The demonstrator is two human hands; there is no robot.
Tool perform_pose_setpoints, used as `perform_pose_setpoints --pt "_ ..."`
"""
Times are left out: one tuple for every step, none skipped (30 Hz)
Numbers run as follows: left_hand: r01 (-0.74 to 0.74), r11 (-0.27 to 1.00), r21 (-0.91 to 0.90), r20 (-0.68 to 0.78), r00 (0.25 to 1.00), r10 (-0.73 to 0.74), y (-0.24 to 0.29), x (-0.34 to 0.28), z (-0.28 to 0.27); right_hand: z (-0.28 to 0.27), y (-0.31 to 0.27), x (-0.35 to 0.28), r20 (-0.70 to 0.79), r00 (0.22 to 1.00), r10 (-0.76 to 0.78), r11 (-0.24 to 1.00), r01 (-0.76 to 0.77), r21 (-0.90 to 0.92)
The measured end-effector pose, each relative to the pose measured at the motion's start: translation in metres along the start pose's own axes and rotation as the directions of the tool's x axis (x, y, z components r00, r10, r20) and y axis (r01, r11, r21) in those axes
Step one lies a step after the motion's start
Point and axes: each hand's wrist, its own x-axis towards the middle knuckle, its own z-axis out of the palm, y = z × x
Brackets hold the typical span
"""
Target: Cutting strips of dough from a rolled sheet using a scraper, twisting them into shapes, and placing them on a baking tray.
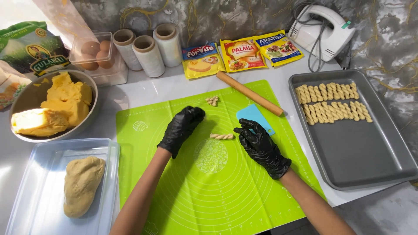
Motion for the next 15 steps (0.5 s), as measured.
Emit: perform_pose_setpoints --pt "-0.002 1.000 0.001 0.001 1.000 0.002 0.000 0.010 0.001 0.000 0.002 0.000 -0.002 1.000 0.000 1.000 0.000 0.000" --pt "0.010 0.999 0.049 -0.032 0.999 -0.008 -0.001 0.020 0.002 0.001 0.004 0.000 -0.001 1.000 0.021 0.998 -0.021 -0.051" --pt "0.018 0.995 0.098 -0.062 0.998 -0.011 -0.001 0.032 0.003 0.001 0.006 0.000 -0.006 0.999 0.043 0.994 -0.044 -0.104" --pt "0.011 0.995 0.099 -0.059 0.998 -0.005 0.000 0.044 0.004 0.002 0.005 0.000 -0.013 0.999 0.044 0.993 -0.045 -0.107" --pt "0.018 0.990 0.143 -0.090 0.996 -0.005 0.000 0.056 0.007 0.002 0.004 0.000 -0.035 0.997 0.071 0.997 -0.072 -0.026" --pt "0.027 0.982 0.187 -0.121 0.993 -0.004 0.001 0.069 0.010 0.003 0.003 0.001 -0.054 0.994 0.099 0.994 -0.096 0.055" --pt "0.024 0.983 0.181 -0.115 0.993 -0.003 -0.001 0.076 0.015 0.001 0.002 0.001 -0.054 0.993 0.105 0.994 -0.102 0.049" --pt "0.040 0.975 0.220 -0.144 0.990 -0.008 -0.003 0.084 0.020 -0.001 0.001 0.001 -0.062 0.989 0.133 0.988 -0.127 0.086" --pt "0.058 0.963 0.262 -0.177 0.984 -0.011 -0.005 0.090 0.023 -0.001 0.000 0.002 -0.071 0.985 0.157 0.981 -0.147 0.126" --pt "0.056 0.964 0.260 -0.175 0.985 -0.010 -0.009 0.090 0.027 0.000 0.002 0.003 -0.071 0.985 0.158 0.981 -0.149 0.124" --pt "-0.063 0.918 0.392 -0.160 0.978 0.135 -0.015 0.088 0.030 0.003 0.003 0.004 -0.078 0.980 0.184 0.979 -0.176 0.101" --pt "-0.175 0.840 0.514 -0.125 0.953 0.275 -0.021 0.085 0.032 0.006 0.003 0.005 -0.085 0.974 0.210 0.976 -0.203 0.078" --pt "-0.172 0.839 0.517 -0.123 0.954 0.272 -0.024 0.081 0.032 0.008 0.017 0.000 -0.084 0.974 0.212 0.975 -0.205 0.082" --pt "-0.186 0.801 0.570 -0.099 0.951 0.292 -0.028 0.076 0.033 0.011 0.031 -0.006 -0.047 0.995 0.090 0.996 -0.090 -0.015" --pt "-0.202 0.758 0.620 -0.075 0.947 0.314 -0.031 0.073 0.033 0.013 0.045 -0.010 0.000 0.999 -0.032 0.993 0.032 -0.110"
